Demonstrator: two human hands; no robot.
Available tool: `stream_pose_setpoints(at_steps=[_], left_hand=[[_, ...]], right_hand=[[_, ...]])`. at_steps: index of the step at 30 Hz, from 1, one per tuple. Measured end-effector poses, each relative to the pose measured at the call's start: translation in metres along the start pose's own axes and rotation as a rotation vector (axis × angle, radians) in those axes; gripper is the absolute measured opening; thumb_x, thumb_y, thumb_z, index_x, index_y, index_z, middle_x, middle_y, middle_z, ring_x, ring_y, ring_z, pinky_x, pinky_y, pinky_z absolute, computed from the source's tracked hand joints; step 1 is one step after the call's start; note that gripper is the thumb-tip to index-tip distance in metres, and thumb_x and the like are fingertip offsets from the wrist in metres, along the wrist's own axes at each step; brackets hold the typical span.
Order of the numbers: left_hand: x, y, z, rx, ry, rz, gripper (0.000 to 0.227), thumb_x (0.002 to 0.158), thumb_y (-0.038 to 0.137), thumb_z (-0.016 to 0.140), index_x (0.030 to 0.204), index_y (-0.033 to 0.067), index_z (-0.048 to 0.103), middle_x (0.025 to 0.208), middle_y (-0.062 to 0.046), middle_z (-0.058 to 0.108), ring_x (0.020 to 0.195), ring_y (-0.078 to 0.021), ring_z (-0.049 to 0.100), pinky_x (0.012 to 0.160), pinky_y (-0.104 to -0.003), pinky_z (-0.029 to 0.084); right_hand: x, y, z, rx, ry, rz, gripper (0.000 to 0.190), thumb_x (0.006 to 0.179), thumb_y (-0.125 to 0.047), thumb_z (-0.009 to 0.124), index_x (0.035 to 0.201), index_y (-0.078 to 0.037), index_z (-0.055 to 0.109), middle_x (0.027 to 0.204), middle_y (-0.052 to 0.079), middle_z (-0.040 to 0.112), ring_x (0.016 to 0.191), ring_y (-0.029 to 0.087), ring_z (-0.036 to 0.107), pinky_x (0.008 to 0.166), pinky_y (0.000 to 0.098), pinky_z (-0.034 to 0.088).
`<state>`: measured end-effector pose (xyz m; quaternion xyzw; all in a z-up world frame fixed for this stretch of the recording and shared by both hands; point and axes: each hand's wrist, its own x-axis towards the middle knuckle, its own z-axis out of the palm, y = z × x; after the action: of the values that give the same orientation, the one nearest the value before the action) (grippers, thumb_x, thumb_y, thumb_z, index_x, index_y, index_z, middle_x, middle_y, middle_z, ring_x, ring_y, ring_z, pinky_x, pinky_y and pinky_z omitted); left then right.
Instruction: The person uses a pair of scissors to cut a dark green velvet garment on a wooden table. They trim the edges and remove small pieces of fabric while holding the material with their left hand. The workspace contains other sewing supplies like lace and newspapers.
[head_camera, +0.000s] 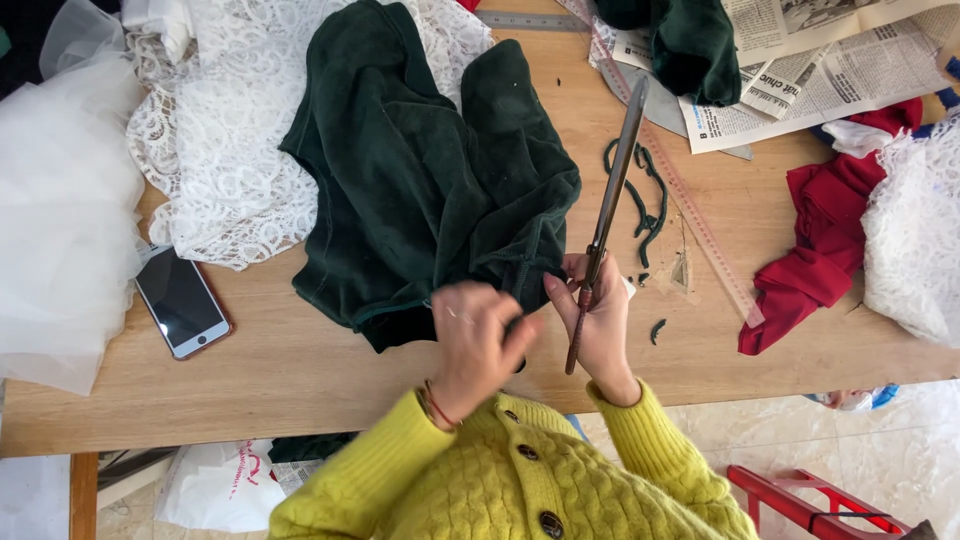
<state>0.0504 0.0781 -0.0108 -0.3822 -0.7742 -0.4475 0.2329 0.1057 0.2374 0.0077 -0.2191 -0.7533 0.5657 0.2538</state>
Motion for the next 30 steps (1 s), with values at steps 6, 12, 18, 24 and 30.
stream_pose_setpoints(at_steps=[6, 12, 18, 24, 30], left_hand=[[-0.007, 0.001, 0.024, 0.322, -0.038, 0.064, 0.036, 0.093, 0.037, 0.070, 0.120, 0.0160, 0.061, 0.114, -0.006, 0.062, 0.107, -0.0267, 0.062, 0.092, -0.046, 0.045], [0.029, 0.004, 0.026, 0.408, -0.003, -0.031, 0.036, 0.088, 0.039, 0.073, 0.109, 0.0117, 0.064, 0.107, -0.005, 0.061, 0.117, -0.0253, 0.059, 0.097, -0.052, 0.035], [0.026, -0.006, 0.028, 0.437, -0.009, 0.009, 0.016, 0.089, 0.023, 0.066, 0.104, 0.0165, 0.067, 0.099, 0.001, 0.062, 0.114, -0.0222, 0.058, 0.099, -0.055, 0.033], [0.030, -0.013, 0.029, 0.373, -0.059, -0.046, 0.012, 0.096, 0.027, 0.063, 0.097, 0.0166, 0.068, 0.087, 0.001, 0.061, 0.112, -0.0216, 0.059, 0.103, -0.059, 0.028], [0.039, -0.017, 0.022, 0.328, -0.067, -0.116, 0.016, 0.100, 0.028, 0.059, 0.093, 0.0158, 0.067, 0.081, -0.001, 0.061, 0.108, -0.0232, 0.061, 0.103, -0.061, 0.028]], right_hand=[[0.000, -0.039, -0.001, 0.122, -0.081, 0.004, 0.025, 0.092, -0.002, 0.070, 0.088, -0.011, 0.047, 0.096, 0.012, 0.072, 0.069, 0.010, 0.052, 0.064, 0.0248, 0.041], [-0.006, -0.037, -0.004, 0.140, -0.210, -0.023, 0.022, 0.088, -0.002, 0.065, 0.086, -0.013, 0.045, 0.117, 0.018, 0.072, 0.084, 0.012, 0.059, 0.072, 0.0261, 0.042], [-0.008, -0.041, -0.017, 0.041, -0.313, -0.145, 0.022, 0.091, -0.001, 0.061, 0.087, -0.008, 0.041, 0.143, 0.026, 0.061, 0.139, 0.034, 0.051, 0.105, 0.0416, 0.040], [-0.008, -0.043, -0.038, 0.135, -0.391, -0.111, 0.021, 0.095, -0.007, 0.068, 0.090, -0.005, 0.048, 0.141, 0.027, 0.061, 0.128, 0.037, 0.062, 0.099, 0.0427, 0.049], [-0.031, -0.003, -0.094, 0.055, -0.538, 0.099, 0.051, 0.093, -0.048, 0.060, 0.124, -0.008, 0.065, 0.082, 0.008, 0.071, 0.058, 0.009, 0.052, 0.052, 0.0238, 0.040]])
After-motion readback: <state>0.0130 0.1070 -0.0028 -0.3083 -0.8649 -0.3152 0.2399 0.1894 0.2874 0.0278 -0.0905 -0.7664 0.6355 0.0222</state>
